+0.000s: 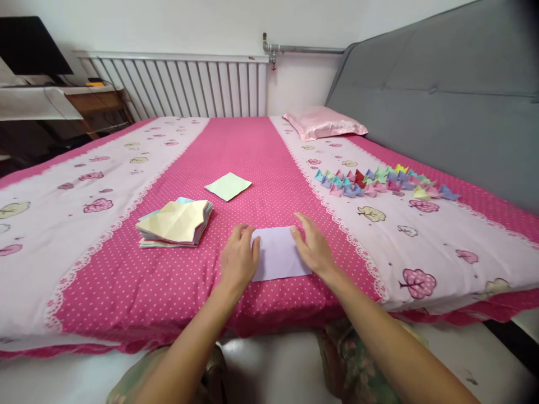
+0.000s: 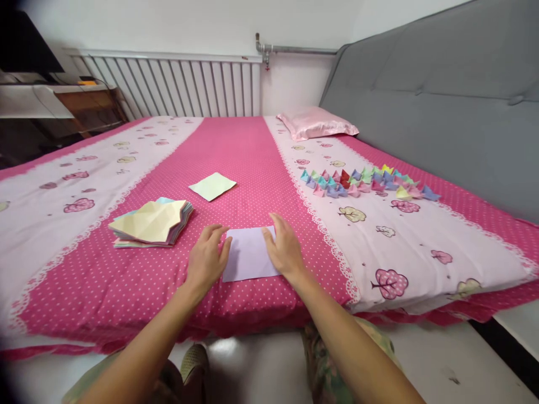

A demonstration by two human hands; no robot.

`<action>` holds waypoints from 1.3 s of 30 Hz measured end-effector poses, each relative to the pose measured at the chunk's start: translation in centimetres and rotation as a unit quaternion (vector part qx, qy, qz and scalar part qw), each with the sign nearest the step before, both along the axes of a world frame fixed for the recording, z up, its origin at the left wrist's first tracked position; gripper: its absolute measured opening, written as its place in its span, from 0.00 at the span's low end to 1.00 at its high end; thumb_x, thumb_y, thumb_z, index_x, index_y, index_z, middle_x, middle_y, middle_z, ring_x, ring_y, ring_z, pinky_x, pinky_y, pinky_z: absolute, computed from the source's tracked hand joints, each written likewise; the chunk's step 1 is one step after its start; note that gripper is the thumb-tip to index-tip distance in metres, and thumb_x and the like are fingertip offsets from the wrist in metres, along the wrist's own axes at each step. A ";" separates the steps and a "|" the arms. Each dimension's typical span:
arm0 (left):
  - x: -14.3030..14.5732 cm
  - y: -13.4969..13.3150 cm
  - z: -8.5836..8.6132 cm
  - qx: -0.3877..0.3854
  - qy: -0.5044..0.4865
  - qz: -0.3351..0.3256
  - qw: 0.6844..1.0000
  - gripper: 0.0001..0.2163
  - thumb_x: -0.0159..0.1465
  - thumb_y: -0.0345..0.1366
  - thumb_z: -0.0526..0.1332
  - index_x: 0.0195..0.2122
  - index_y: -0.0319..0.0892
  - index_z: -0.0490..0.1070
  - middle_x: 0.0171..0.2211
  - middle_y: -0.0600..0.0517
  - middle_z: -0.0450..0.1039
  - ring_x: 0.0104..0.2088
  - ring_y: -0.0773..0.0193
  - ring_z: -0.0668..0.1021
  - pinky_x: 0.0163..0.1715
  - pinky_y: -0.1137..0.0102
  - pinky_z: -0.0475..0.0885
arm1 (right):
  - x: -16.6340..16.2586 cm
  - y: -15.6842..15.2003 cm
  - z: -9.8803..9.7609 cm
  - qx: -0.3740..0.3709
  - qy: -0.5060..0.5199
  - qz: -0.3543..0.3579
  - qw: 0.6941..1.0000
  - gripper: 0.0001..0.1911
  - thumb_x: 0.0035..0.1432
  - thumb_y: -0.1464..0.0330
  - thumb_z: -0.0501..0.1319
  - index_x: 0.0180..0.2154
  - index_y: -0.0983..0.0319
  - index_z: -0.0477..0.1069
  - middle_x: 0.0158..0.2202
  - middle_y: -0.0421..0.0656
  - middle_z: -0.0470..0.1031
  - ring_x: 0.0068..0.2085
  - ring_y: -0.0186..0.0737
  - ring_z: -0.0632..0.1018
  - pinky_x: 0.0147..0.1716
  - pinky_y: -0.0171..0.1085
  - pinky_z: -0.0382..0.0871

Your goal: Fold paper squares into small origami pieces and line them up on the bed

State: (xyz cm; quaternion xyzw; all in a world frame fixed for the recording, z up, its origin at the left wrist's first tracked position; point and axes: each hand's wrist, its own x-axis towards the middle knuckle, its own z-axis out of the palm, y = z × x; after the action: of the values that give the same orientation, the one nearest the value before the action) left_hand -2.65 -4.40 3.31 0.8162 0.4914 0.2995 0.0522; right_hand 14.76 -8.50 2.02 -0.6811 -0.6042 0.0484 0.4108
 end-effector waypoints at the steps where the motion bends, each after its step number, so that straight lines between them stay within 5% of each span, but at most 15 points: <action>1: 0.5 0.2 -0.2 0.018 0.018 -0.021 0.999 0.16 0.63 0.36 0.48 0.49 0.37 0.65 0.50 0.41 0.65 0.48 0.55 0.71 0.46 0.61 0.67 | -0.7 0.1 0.2 0.000 -0.011 0.045 0.999 0.26 0.61 0.59 0.45 0.57 0.66 0.56 0.57 0.51 0.60 0.58 0.44 0.61 0.57 0.47 0.54; 5: 1.9 0.7 -2.5 0.028 0.097 -0.134 0.986 0.21 0.63 0.32 0.44 0.56 0.31 0.55 0.57 0.36 0.58 0.58 0.55 0.60 0.55 0.57 0.57 | -3.4 0.6 -0.4 -0.048 -0.049 0.176 0.982 0.29 0.63 0.58 0.38 0.60 0.67 0.48 0.62 0.48 0.52 0.62 0.38 0.53 0.60 0.43 0.47; 11: 1.5 0.8 -4.9 -0.002 0.181 -0.158 0.971 0.23 0.62 0.34 0.46 0.58 0.31 0.53 0.59 0.38 0.55 0.60 0.54 0.57 0.57 0.56 0.53 | -4.1 1.0 -2.5 -0.155 -0.105 0.176 0.966 0.33 0.61 0.54 0.35 0.61 0.67 0.46 0.63 0.48 0.47 0.63 0.40 0.49 0.61 0.44 0.40; 30: -1.3 1.4 -3.7 -0.010 0.205 -0.096 0.974 0.24 0.63 0.48 0.44 0.59 0.45 0.55 0.60 0.43 0.53 0.60 0.53 0.57 0.57 0.56 0.50 | -0.5 0.5 -3.5 -0.187 -0.171 0.064 0.965 0.34 0.59 0.50 0.39 0.60 0.63 0.49 0.63 0.49 0.48 0.63 0.48 0.48 0.60 0.50 0.36; 39: -5.2 1.1 -3.5 0.001 0.182 -0.041 0.983 0.20 0.64 0.39 0.45 0.54 0.37 0.63 0.55 0.39 0.63 0.55 0.53 0.65 0.54 0.58 0.57 | 4.1 -0.5 -3.3 -0.154 -0.101 0.015 0.983 0.23 0.60 0.66 0.47 0.55 0.66 0.61 0.57 0.53 0.61 0.58 0.48 0.61 0.56 0.49 0.53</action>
State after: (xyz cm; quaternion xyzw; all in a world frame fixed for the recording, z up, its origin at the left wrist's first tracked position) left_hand -7.84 -3.28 -0.20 0.8764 0.4587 0.1443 -0.0265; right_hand 18.86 -8.98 -1.24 -0.7287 -0.6377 0.0784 0.2369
